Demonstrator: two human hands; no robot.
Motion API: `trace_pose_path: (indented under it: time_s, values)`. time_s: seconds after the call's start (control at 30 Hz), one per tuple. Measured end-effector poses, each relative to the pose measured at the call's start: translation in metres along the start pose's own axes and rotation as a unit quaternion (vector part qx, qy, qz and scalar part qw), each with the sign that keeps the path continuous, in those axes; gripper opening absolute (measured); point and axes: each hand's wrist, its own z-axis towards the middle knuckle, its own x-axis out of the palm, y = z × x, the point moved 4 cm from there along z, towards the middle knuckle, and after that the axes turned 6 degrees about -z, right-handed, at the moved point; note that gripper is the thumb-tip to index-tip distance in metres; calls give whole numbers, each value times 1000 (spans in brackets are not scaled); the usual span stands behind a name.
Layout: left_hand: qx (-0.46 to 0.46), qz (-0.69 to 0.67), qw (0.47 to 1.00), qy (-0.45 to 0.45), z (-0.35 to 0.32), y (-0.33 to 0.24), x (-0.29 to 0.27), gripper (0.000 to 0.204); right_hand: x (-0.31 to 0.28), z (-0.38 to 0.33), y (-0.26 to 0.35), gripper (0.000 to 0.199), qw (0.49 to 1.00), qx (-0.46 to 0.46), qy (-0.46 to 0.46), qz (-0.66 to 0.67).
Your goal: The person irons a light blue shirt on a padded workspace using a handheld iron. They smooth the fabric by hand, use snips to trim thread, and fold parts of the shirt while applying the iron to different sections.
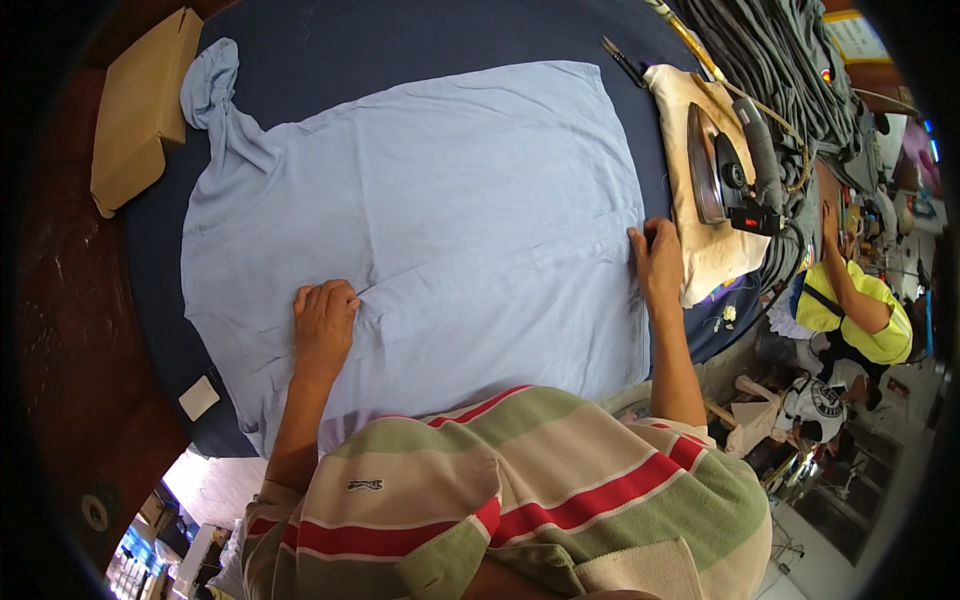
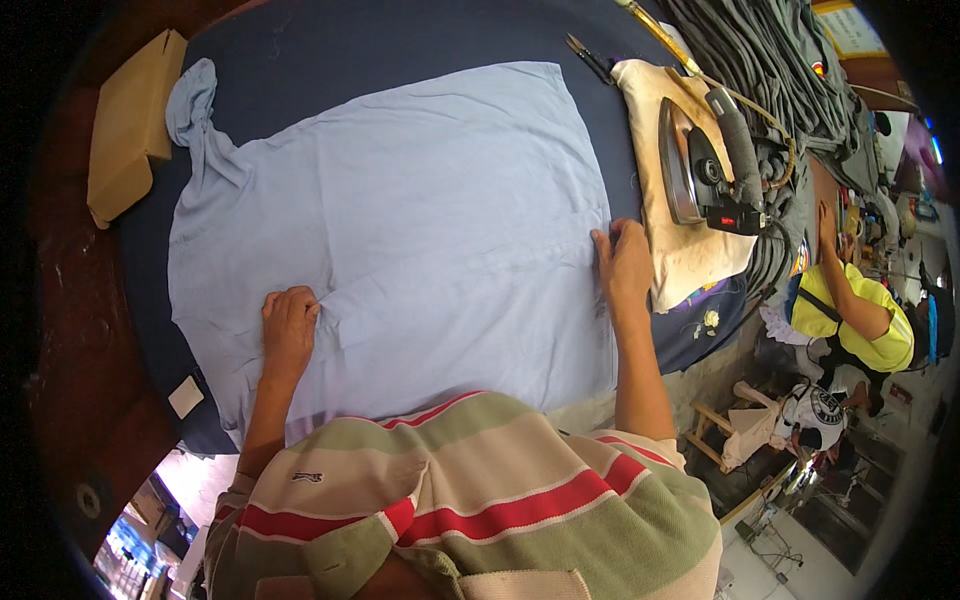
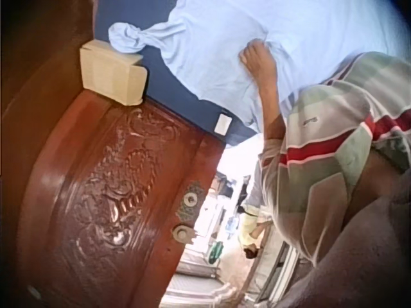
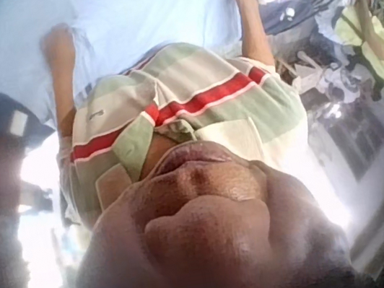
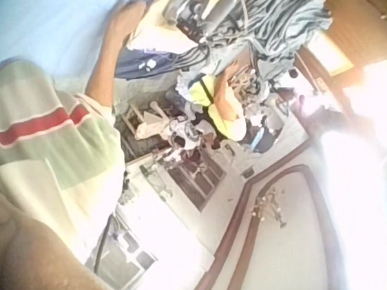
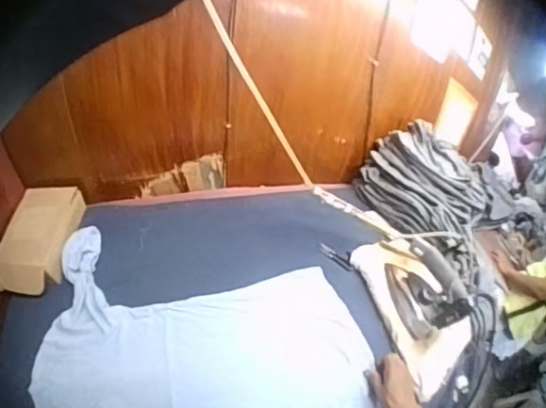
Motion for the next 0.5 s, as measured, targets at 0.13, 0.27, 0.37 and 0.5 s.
trace_pose_path:
  time_s: [0.13,0.27,0.37,0.5]
  values:
    - [-18,-6,1000,5,-2,0,-1,7,3,1,5,17,998,-65,0,-21]
    - [-18,-5,1000,4,-6,-1,-5,6,-8,0,8,16,986,-124,-110,-9]
    - [-21,-27,999,-6,-7,-4,-7,6,-13,-1,1,15,993,-81,-89,-8]
    - [-42,-55,997,19,-10,-9,-12,7,-16,-7,-11,14,999,-15,19,36]
